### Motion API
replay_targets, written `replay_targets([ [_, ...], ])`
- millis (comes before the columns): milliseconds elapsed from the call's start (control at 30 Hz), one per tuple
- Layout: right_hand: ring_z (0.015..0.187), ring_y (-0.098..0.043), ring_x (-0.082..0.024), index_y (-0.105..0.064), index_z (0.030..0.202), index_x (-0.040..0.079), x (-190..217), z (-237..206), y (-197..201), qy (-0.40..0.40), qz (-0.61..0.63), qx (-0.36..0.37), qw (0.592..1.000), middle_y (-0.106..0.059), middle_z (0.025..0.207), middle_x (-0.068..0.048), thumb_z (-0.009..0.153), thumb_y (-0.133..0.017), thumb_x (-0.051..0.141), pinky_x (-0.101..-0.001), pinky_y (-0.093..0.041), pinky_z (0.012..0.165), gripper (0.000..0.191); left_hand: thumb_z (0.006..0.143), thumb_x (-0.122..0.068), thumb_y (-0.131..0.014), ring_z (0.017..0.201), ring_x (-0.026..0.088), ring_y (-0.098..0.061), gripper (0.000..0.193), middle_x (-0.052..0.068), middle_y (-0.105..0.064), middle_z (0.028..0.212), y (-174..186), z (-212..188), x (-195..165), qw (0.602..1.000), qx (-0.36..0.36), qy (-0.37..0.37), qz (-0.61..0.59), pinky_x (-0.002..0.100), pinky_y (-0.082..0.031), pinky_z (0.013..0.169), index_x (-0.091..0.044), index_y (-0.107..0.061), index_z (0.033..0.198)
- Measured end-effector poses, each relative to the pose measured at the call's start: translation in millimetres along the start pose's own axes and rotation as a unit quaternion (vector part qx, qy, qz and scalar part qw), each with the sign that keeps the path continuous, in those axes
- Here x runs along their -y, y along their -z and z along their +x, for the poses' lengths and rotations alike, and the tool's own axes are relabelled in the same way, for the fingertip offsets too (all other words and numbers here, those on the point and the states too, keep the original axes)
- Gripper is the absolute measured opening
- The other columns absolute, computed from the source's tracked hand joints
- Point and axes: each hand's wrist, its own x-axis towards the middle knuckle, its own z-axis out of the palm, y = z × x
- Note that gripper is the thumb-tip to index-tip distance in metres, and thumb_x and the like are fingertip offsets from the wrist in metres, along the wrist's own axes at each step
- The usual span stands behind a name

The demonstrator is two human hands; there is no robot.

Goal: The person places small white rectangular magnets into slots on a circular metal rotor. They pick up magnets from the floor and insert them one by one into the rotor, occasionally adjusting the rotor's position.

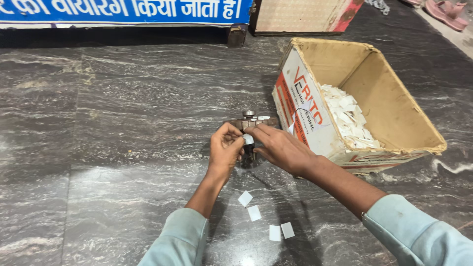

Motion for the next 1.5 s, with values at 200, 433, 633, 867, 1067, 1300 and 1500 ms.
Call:
replay_targets([
  [200,0.09,-0.072,-0.033,-0.067,0.119,0.003,-9,-2,-9,0.063,0.004,-0.024,0.998,-0.071,0.103,-0.012,0.087,-0.076,0.017,-0.0426,-0.059,0.076,0.036,0.089,0.003,-0.065,0.055,0.005,-0.055,0.011,-0.001,-0.059,0.07,2,-1,-2,0.998,0.053,0.026,0.001,0.02,-0.041,0.044,-0.007,-0.06,0.09],
  [433,0.082,-0.073,-0.034,-0.072,0.104,0.0,-15,0,-7,0.011,0.03,0.026,0.999,-0.073,0.092,-0.015,0.084,-0.079,0.018,-0.0441,-0.058,0.072,0.027,0.091,0.002,-0.066,0.056,0.004,-0.057,0.013,-0.001,-0.061,0.07,2,-2,3,0.995,0.093,0.019,0.008,0.02,-0.041,0.046,-0.007,-0.057,0.088],
  [633,0.076,-0.075,-0.025,-0.076,0.095,-0.001,-14,8,-8,-0.074,0.08,0.029,0.994,-0.076,0.085,-0.015,0.075,-0.084,0.019,-0.039,-0.06,0.071,0.029,0.095,0.003,-0.061,0.059,0.007,-0.061,0.007,0.003,-0.065,0.073,-2,-2,6,0.995,0.089,0.044,0.019,0.022,-0.047,0.049,-0.003,-0.058,0.093],
  [867,0.071,-0.074,-0.011,-0.078,0.097,0.0,-25,1,-10,-0.208,0.217,-0.007,0.954,-0.078,0.077,-0.008,0.081,-0.077,0.012,-0.0267,-0.061,0.069,0.02,0.1,-0.004,-0.059,0.069,0.01,-0.066,0.012,0.007,-0.068,0.088,-5,-4,3,0.993,0.096,0.059,0.019,0.026,-0.059,0.061,0.001,-0.06,0.111],
  [1067,0.068,-0.072,-0.01,-0.08,0.094,0.002,-32,-5,-12,-0.275,0.301,-0.004,0.913,-0.078,0.078,-0.005,0.082,-0.078,0.013,-0.0257,-0.058,0.066,0.017,0.097,-0.007,-0.064,0.073,0.01,-0.069,0.018,0.007,-0.07,0.09,-5,-1,1,0.99,0.112,0.071,0.047,0.026,-0.063,0.066,0.002,-0.063,0.113],
  [1300,0.071,-0.072,-0.011,-0.075,0.1,-0.003,-31,-3,-10,-0.257,0.437,0.012,0.862,-0.076,0.081,-0.007,0.087,-0.076,0.011,-0.0248,-0.059,0.068,0.019,0.096,-0.007,-0.07,0.067,0.012,-0.069,0.013,0.011,-0.071,0.083,-2,1,2,0.993,0.107,0.047,0.018,0.025,-0.06,0.058,0.004,-0.067,0.103],
  [1500,0.07,-0.069,-0.013,-0.074,0.1,-0.005,-30,3,-7,-0.271,0.506,0.031,0.819,-0.074,0.081,-0.008,0.089,-0.075,0.007,-0.0266,-0.058,0.065,0.017,0.093,-0.007,-0.07,0.065,0.012,-0.071,0.011,0.011,-0.073,0.082,-3,2,-2,0.993,0.096,0.057,0.042,0.025,-0.061,0.057,0.002,-0.069,0.098],
])
